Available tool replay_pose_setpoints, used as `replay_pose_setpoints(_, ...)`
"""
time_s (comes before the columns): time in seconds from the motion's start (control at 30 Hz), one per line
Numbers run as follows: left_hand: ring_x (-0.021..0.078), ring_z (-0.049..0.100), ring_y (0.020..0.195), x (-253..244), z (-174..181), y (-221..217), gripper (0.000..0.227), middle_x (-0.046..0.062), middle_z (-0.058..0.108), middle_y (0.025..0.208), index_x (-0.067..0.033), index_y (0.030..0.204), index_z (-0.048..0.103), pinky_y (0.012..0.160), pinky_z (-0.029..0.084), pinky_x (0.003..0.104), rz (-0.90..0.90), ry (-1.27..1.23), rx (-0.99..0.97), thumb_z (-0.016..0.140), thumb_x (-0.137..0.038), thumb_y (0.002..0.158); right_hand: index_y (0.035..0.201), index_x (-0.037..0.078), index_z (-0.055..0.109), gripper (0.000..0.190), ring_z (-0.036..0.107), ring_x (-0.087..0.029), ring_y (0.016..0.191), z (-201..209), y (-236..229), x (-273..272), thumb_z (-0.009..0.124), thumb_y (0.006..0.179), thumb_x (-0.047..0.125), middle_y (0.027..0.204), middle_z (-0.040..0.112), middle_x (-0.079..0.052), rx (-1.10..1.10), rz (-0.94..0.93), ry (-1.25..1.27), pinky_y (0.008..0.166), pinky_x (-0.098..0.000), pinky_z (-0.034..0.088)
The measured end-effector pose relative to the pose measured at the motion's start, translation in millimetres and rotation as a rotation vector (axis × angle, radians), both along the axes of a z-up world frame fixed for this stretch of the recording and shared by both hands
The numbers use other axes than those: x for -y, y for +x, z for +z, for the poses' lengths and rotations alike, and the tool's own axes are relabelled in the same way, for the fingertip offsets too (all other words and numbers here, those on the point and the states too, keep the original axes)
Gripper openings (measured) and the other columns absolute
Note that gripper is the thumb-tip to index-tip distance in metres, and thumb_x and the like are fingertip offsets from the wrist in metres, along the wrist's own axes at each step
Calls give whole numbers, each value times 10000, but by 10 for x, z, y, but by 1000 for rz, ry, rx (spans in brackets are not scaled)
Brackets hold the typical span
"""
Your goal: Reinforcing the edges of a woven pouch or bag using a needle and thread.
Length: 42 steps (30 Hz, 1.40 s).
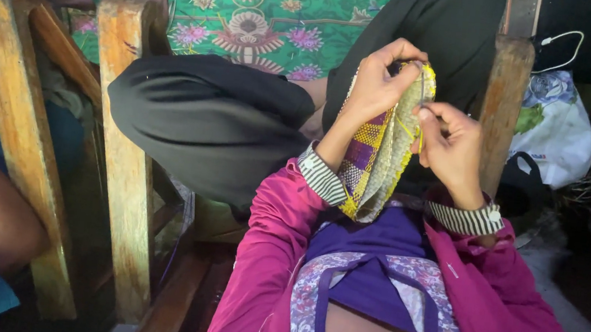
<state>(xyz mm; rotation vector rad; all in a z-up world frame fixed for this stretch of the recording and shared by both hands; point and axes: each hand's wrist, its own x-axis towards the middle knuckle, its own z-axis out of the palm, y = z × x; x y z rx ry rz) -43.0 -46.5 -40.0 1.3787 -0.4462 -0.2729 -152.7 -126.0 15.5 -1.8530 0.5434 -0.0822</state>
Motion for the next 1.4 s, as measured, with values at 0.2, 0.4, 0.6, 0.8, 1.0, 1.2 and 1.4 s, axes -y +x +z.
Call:
replay_pose_setpoints(0.2, 102, 557, 651, 15, 3, -14, 124, 32, 613, 711, -9, 769, 582, 635, 436, 196, 46, -39, -11, 506, -66, 689, 931, -48, 536, 125, 403, -75, 372, -27, 9, -21, 458, 845, 0, 578, 504, -70, 42, -2, 1, 317, -161, 302)
replay_pose_setpoints(0.4, 96, 556, 667, 26, 9, -28, 109, 23, 623, 748, -15, 757, 578, 649, 439, 195, 73, -48, -11, 498, -51, 693, 904, -47, 529, 108, 427, -78, 398, -10, 36, -18, 451, 849, 3, 684, 536, -75, 25, -15, 7, 320, -158, 314)
replay_pose_setpoints(0.6, 88, 554, 647, 58, -42, -35, 90, 14, 616, 726, -20, 750, 576, 637, 439, 193, 102, -46, 14, 512, -45, 693, 886, -26, 533, 103, 384, -59, 365, -20, 39, -20, 444, 843, 2, 592, 496, -45, 8, -40, 37, 313, -154, 269)
replay_pose_setpoints(0.8, 82, 535, 628, 83, -24, -73, 105, 7, 603, 703, -26, 758, 585, 602, 424, 181, 126, 0, -22, 507, -77, 709, 938, -9, 518, 148, 345, -54, 337, 40, 78, -2, 399, 858, 29, 522, 458, -23, -44, -30, 167, 305, -152, 265)
replay_pose_setpoints(1.0, 173, 563, 783, 65, -9, -187, 140, 76, 590, 874, -33, 790, 555, 736, 452, 250, 276, -117, 65, 471, 30, 698, 896, -57, 544, 121, 493, -92, 491, -94, 230, -72, 467, 804, -37, 657, 527, -61, 170, 34, -135, 409, -186, 371)
replay_pose_setpoints(1.2, 243, 571, 909, -231, 249, -114, 132, 77, 612, 856, -44, 830, 577, 1005, 267, 386, 385, -423, 466, 507, -145, 783, 867, 17, 636, 134, 604, -272, 618, 147, 216, -431, 548, 793, -52, 622, 601, -121, 492, 12, -492, 520, -300, 448)
replay_pose_setpoints(1.4, 265, 569, 931, -415, 359, -167, 104, 104, 604, 906, -16, 833, 565, 1013, 257, 415, 472, -359, 687, 557, -86, 758, 861, -38, 634, 136, 602, -325, 661, 186, 210, -485, 539, 798, -113, 705, 605, -165, 658, 55, -459, 580, -345, 466)
